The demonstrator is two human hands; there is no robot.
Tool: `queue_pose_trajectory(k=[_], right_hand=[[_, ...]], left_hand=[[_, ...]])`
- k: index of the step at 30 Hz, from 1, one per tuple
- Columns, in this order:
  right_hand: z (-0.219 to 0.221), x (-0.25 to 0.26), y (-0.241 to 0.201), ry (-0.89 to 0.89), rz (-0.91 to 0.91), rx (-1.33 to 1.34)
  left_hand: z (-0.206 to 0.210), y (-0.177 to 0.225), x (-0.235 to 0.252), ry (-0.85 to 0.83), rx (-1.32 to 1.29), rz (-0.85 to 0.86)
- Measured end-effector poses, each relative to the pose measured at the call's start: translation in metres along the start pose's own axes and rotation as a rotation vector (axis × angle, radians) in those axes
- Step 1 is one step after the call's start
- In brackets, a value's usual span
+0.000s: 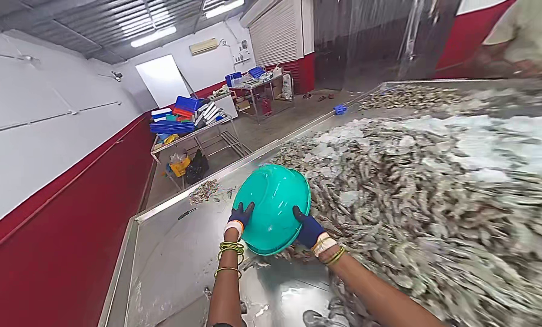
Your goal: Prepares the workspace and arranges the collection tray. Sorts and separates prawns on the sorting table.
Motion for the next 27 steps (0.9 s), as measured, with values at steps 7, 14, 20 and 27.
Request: queue_pose_trajectory(k=[7, 14, 20, 27], right_hand=[[-0.105, -0.083, -0.063, 0.063, -0.030, -0.118], [-0.216, -0.145, -0.157, 0.148, -0.143, -0.277], [-0.273, -0.202, -0.247, 0.090, -0.455, -0.044], [-0.120, -0.187, -0.168, -0.141, -0.297, 0.076]], left_hand=[[0.086, 0.017, -0.096, -0.066, -0.035, -0.050], [0.161, 0.086, -0.192, -0.118, -0.096, 0.127], [0.180, 0.147, -0.307, -0.274, -0.273, 0.451], [0.043, 0.040, -0.283, -0.005, -0.281, 0.308]])
Point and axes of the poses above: each hand's wrist, its own x-axis towards the middle knuckle, its own z-axis out of the palm, y = z × x, the point moved 9 cm from there along x, towards the middle knuckle, and after that the axes turned 13 degrees about -z, right-handed, at the moved point
